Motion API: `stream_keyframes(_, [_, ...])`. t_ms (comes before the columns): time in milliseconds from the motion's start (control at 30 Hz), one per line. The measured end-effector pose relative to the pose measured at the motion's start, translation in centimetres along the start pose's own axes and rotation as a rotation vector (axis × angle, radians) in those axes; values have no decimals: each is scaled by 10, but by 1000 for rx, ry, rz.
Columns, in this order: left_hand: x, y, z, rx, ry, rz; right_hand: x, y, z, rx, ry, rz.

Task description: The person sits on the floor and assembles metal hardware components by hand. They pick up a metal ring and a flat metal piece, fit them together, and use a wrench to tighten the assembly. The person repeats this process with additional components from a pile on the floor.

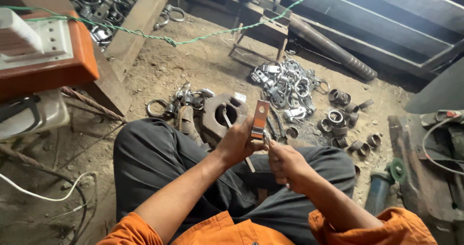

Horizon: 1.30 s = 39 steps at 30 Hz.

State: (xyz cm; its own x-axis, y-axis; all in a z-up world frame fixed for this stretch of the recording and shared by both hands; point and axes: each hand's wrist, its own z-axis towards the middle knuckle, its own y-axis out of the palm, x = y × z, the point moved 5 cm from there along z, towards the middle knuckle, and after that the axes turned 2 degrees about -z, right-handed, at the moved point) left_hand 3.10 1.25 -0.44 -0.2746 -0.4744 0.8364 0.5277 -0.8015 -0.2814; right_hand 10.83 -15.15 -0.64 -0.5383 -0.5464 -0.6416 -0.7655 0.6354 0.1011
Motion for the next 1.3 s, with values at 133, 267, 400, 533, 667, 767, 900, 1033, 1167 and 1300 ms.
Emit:
stream_keyframes(133, [-12, 7, 1, 9, 13, 104, 5, 22, -1, -85, 42, 265])
stream_keyframes(267, [-17, 12, -3, 36, 153, 263, 6, 43, -8, -145, 35, 558])
stream_keyframes(400, [-24, 8, 1, 80, 199, 289, 2, 55, -6, -204, -14, 643])
stream_keyframes(533, [-19, -11, 8, 53, 52, 206, 9, 35, 0, -163, 37, 373])
stream_keyframes(667, [-6, -25, 16, 60, -138, -251, -27, -2, -7, 116, -630, -427])
stream_keyframes(767, [2, -17, 20, -114, -133, -658, -66, -8, -28, 281, -970, -1019])
stream_keyframes(900, [-1, 4, 13, -271, -323, -978, -97, 8, -38, 175, -1056, -1390])
stream_keyframes(1033, [0, 8, 1, -383, -524, -1231, -116, 26, -46, 56, -1105, -1538])
stream_keyframes(1167, [2, 4, 0, -452, -651, -1344, -128, 36, -48, 8, -1157, -1631])
stream_keyframes(1300, [2, 3, 2, -429, -590, -1315, -124, 30, -41, 33, -1046, -1634])
